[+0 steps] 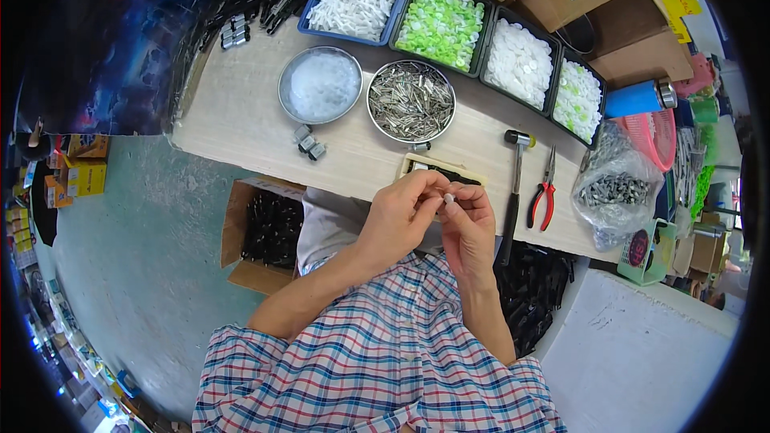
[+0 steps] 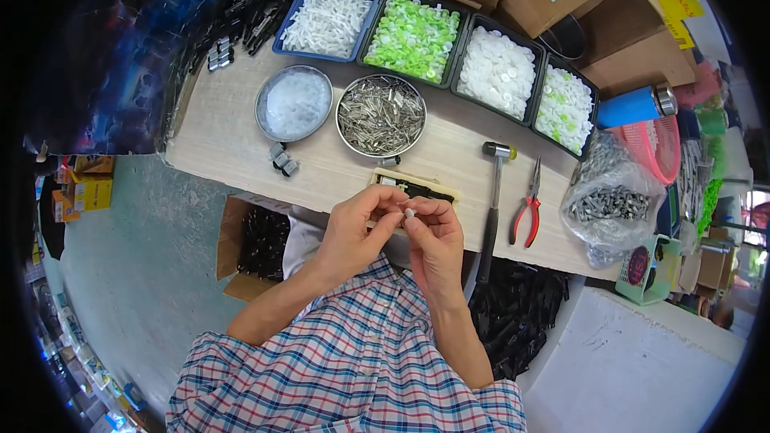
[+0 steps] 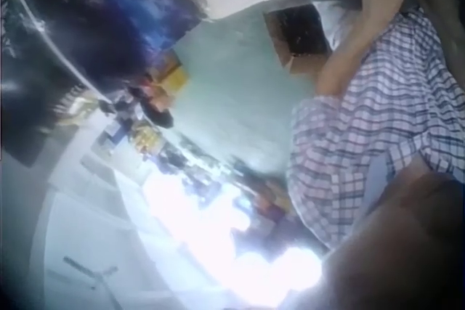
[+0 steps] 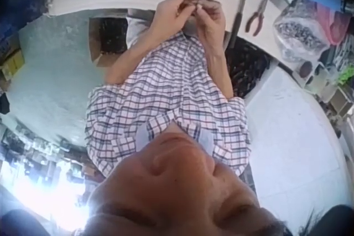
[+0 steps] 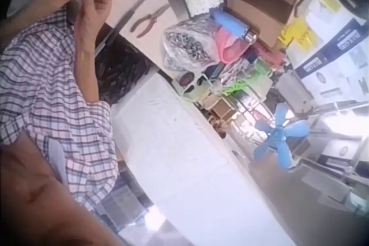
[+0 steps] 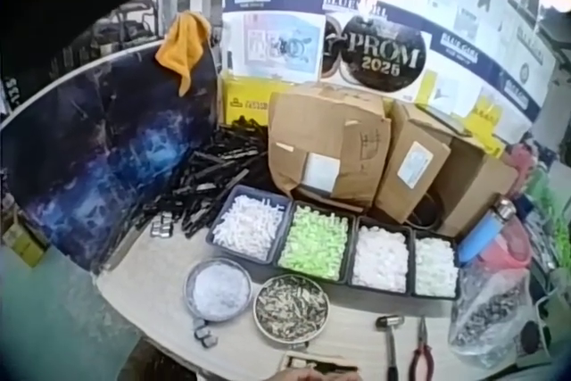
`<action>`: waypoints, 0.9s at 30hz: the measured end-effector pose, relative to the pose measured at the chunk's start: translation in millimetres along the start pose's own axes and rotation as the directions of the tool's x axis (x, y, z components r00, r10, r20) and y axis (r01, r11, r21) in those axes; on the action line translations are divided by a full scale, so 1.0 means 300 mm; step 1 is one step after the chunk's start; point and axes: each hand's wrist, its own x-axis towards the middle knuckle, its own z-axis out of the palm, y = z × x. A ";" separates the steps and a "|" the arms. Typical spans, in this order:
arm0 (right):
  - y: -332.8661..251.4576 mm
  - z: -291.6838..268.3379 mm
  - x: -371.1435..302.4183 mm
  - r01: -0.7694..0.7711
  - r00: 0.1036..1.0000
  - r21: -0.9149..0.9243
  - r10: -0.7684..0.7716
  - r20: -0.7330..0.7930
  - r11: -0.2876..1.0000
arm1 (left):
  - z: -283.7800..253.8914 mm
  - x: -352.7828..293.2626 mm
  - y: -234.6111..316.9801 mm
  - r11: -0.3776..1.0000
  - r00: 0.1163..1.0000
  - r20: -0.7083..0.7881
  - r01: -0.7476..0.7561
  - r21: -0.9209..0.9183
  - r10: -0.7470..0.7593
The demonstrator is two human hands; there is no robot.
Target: Assembling small electronic components by inserting pins and using a mallet on a workbench.
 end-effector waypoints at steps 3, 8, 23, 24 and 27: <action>0.005 -0.011 -0.003 0.031 0.999 -0.016 -0.030 0.038 0.999 | -0.003 -0.001 0.009 1.000 1.000 0.014 0.008 0.009 -0.008; 0.006 -0.007 -0.010 0.070 0.997 -0.078 -0.069 0.020 0.994 | -0.002 -0.002 0.016 0.999 1.000 0.015 -0.015 0.047 0.014; -0.018 0.034 -0.057 0.688 0.670 -0.725 -0.387 0.634 0.003 | -0.033 -0.019 -0.040 0.775 0.918 0.100 0.378 -0.507 -0.383; -0.015 0.027 -0.064 0.637 0.728 -0.769 -0.368 0.579 0.050 | -0.028 -0.027 -0.051 0.775 0.918 0.102 0.379 -0.506 -0.383; -0.016 0.015 -0.056 0.615 0.745 -0.788 -0.350 0.567 0.033 | -0.014 -0.040 -0.066 0.813 0.937 0.068 0.333 -0.477 -0.344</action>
